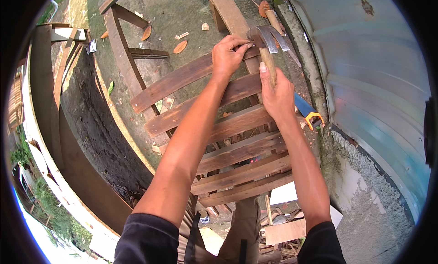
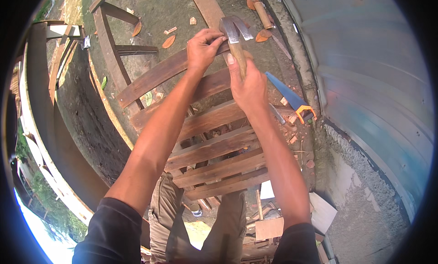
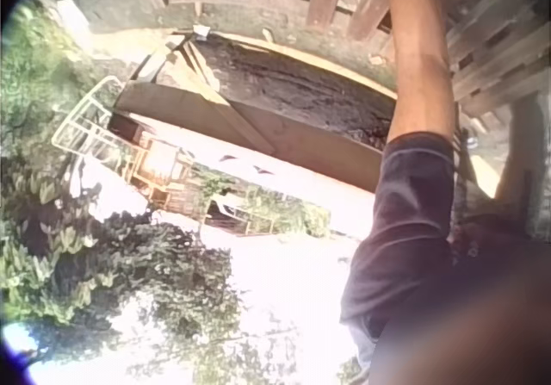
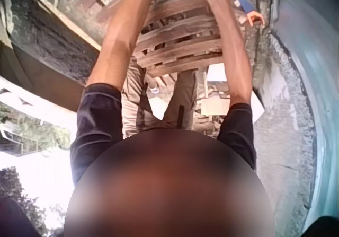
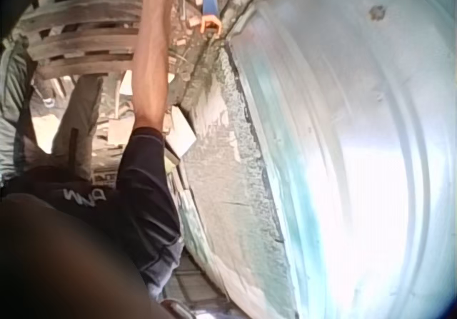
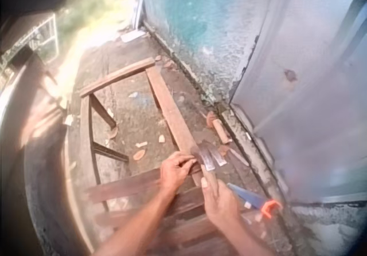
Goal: The person assembles a wooden pallet by hammering nails into wooden slats. They repeatedly pick up nails from a plastic bag and use a hammer to secure the slats together.
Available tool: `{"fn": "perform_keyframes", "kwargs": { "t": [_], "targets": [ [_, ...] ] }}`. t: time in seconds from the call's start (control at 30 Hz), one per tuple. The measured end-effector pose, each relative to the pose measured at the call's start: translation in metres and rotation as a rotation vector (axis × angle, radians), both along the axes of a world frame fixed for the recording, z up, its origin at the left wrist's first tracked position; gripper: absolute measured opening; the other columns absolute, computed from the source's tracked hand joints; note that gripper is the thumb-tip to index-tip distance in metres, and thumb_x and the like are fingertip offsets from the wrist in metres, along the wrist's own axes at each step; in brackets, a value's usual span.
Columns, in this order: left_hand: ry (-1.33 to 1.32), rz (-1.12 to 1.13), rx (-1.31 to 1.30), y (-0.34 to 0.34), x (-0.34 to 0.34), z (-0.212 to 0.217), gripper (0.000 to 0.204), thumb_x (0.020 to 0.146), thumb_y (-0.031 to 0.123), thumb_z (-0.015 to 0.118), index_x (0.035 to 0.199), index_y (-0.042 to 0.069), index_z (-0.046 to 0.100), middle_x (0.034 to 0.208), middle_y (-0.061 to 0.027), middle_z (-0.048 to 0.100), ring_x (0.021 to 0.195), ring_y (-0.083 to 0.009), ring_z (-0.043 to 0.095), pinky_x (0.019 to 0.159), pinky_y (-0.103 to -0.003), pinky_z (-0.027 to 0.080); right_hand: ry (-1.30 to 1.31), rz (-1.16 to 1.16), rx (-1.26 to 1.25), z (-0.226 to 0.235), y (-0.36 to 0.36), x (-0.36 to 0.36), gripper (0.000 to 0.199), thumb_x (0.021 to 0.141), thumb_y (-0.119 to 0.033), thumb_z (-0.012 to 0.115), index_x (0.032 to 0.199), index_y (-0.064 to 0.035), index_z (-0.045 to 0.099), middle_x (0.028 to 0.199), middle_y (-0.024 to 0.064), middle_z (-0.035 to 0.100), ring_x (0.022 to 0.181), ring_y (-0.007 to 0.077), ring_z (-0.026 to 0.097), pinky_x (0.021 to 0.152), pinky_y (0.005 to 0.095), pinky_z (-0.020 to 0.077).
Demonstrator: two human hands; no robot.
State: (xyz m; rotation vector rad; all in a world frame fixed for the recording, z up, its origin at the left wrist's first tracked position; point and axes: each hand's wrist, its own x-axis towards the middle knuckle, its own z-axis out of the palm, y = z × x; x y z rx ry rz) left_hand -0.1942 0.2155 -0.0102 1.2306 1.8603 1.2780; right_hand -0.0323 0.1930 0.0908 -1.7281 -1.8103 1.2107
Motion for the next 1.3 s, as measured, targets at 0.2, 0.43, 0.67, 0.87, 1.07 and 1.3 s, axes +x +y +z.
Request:
{"fn": "perform_keyframes", "kwargs": {
  "t": [0.2,0.43,0.67,0.87,1.07,1.3],
  "targets": [
    [0.028,0.026,0.067,0.001,0.0,-0.003,0.015,0.08,0.013,0.082,0.093,0.005,0.08,0.092,-0.006,0.075,0.074,-0.0193,0.07,0.07,-0.031,0.054,0.009,0.012,0.038,0.003,0.007,0.001,0.064,0.102,-0.058,0.051,0.1,0.0046,0.064,0.073,0.0211,0.064,0.07,0.0359,0.063,0.071,0.0468,0.0487],
    [0.048,0.02,0.075,0.002,0.001,-0.006,0.015,0.08,0.013,0.081,0.093,0.005,0.08,0.093,-0.0057,0.075,0.075,-0.0206,0.07,0.07,-0.033,0.055,-0.153,0.06,-0.027,-0.001,0.008,0.001,0.062,0.103,-0.056,0.05,0.098,0.0041,0.063,0.075,0.0252,0.064,0.073,0.0416,0.065,0.071,0.0492,0.0488],
    [0.055,-0.029,0.066,0.002,-0.008,-0.004,0.02,0.081,0.009,0.079,0.1,0.003,0.079,0.099,-0.0072,0.073,0.076,-0.0167,0.068,0.068,-0.031,0.055,-0.188,0.098,0.05,-0.003,0.01,-0.003,0.06,0.103,-0.054,0.051,0.099,0.0043,0.063,0.075,0.0258,0.064,0.073,0.0447,0.065,0.071,0.0497,0.0492],
    [0.338,0.313,0.106,-0.025,-0.066,-0.004,0.02,0.087,0.002,0.06,0.104,0.006,0.071,0.111,-0.0133,0.066,0.105,-0.0294,0.062,0.093,-0.04,0.048,-0.104,0.039,0.08,0.021,0.008,0.004,0.062,0.103,-0.054,0.051,0.099,0.0069,0.061,0.073,0.0334,0.064,0.079,0.0543,0.065,0.07,0.0555,0.049],
    [0.612,0.336,-0.446,-0.026,-0.077,-0.008,0.026,0.094,0.027,0.056,0.094,0.007,0.072,0.101,-0.0122,0.072,0.106,-0.0299,0.063,0.095,-0.047,0.046,-0.191,0.08,0.009,0.007,0.004,-0.008,0.057,0.104,-0.052,0.051,0.099,0.0041,0.061,0.071,0.0287,0.06,0.072,0.0511,0.061,0.067,0.0494,0.0477],
    [0.627,0.316,-0.527,-0.029,-0.08,-0.011,0.028,0.093,0.028,0.057,0.083,0.005,0.071,0.09,-0.0121,0.072,0.094,-0.0313,0.066,0.087,-0.044,0.05,-0.043,0.061,0.079,0.033,-0.007,-0.019,0.046,0.106,-0.041,0.054,0.095,0.0034,0.06,0.066,0.0125,0.06,0.059,0.0173,0.054,0.056,0.0359,0.0445]
  ]
}}
